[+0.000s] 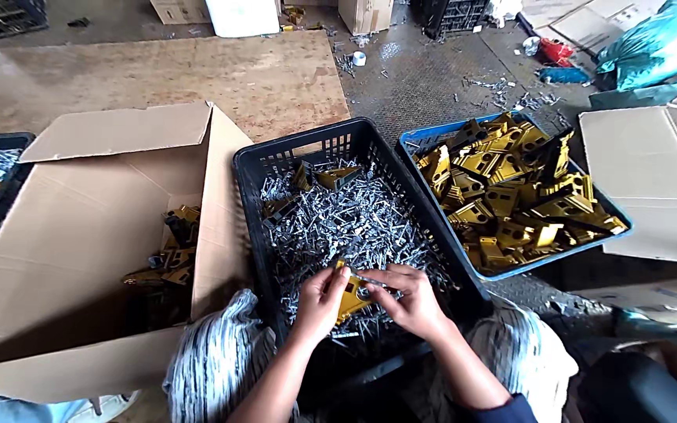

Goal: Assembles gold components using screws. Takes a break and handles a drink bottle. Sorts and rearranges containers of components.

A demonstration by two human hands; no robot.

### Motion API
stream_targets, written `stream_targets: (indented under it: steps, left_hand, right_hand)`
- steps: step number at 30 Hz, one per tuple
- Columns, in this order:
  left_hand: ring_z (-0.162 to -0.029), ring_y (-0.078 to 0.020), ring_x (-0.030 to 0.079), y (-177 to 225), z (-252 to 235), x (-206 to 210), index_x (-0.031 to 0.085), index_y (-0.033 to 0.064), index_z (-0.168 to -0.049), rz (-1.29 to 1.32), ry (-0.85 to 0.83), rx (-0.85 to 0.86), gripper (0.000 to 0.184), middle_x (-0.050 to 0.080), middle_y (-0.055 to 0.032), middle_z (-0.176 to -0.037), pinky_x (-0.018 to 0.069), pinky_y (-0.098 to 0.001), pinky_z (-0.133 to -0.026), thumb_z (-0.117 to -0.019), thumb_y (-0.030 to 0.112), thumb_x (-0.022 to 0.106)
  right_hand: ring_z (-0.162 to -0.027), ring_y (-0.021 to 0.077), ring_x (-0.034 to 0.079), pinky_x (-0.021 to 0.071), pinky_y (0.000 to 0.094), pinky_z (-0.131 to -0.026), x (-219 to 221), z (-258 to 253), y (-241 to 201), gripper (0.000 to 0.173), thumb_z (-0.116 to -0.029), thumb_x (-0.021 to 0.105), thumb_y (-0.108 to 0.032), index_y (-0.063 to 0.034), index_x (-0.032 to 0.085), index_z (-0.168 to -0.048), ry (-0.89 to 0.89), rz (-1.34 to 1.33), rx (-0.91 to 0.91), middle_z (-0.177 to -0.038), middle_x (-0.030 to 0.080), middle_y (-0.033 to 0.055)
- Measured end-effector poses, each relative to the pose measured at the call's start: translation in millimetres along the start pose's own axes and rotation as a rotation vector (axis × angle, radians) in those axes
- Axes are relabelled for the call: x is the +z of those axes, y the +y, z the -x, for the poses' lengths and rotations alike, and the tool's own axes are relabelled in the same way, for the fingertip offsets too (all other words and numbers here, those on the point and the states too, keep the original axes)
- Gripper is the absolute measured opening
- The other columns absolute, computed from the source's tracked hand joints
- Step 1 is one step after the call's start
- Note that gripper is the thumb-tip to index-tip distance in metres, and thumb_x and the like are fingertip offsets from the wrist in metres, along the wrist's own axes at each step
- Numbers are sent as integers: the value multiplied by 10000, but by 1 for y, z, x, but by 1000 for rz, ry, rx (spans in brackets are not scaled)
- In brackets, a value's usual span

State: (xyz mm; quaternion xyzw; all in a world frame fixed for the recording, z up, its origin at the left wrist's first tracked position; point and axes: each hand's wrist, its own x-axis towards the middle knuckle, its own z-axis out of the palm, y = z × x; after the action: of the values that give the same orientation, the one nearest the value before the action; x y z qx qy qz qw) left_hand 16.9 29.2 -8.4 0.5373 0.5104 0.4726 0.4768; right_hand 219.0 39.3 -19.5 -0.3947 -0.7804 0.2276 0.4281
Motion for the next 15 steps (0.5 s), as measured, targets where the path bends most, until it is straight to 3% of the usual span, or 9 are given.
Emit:
stream_targets:
  steps: [3,5,7,9,10,12,13,15]
  left_hand:
    - [-732,-28,665,5,-4,-4,715,60,-926,-31,94,50,238,686,31,-772,566,-216,-702,-1032,179,539]
    - [-736,-33,664,3,-4,-5,703,52,-920,3,80,80,237,681,29,-770,566,-219,-706,-1032,158,524]
    - [-809,-30,674,2,-3,-8,693,41,-978,123,-31,90,236,697,41,-833,575,-239,-781,-1034,130,482]
    - [-892,-41,701,6,0,-12,692,74,-1044,319,-211,67,255,734,52,-928,595,-273,-853,-1055,168,456]
    - [-908,-52,711,6,2,-11,714,116,-1042,429,-308,50,266,749,51,-956,602,-286,-857,-1069,246,483]
    - [-958,-59,713,2,5,-4,746,175,-1056,593,-418,12,304,758,47,-1010,596,-290,-881,-1048,393,535]
    - [-979,-58,708,1,6,-2,746,188,-1068,621,-429,-11,326,756,50,-1028,590,-289,-897,-1033,440,544]
    - [-998,-54,703,-1,5,-3,740,183,-1099,602,-451,-48,356,754,57,-1047,583,-290,-918,-1034,464,530]
  right_hand:
    - [-841,46,563,482,210,-785,-9,-2,-8,392,-1041,514,-258,-76,689,-1340,-113,-118,149,-929,652,49]
    - [-955,32,570,480,197,-866,-9,-2,-6,356,-1034,513,-179,-70,705,-1313,-99,-232,196,-1047,657,44]
    - [-1112,70,578,519,219,-922,-7,1,-1,366,-1017,585,-263,-72,714,-1301,-84,-416,201,-1265,622,92]
    - [-1332,179,547,565,332,-1012,-7,2,0,691,-928,717,-496,-40,593,-1432,-146,-703,201,-1546,455,139]
    - [-1397,238,505,536,409,-1073,-5,2,-2,924,-862,768,-551,4,447,-1527,-195,-862,184,-1610,385,157]
    - [-1368,242,540,477,432,-1128,3,-1,-9,1160,-803,839,-495,-7,178,-1621,-234,-1126,154,-1560,474,147]
    - [-1313,236,586,489,429,-1110,6,-1,-12,1159,-793,860,-436,-67,146,-1629,-206,-1187,156,-1494,543,134]
    - [-1220,215,642,528,421,-1060,10,-1,-18,1056,-781,876,-287,-197,200,-1588,-136,-1221,163,-1387,616,80]
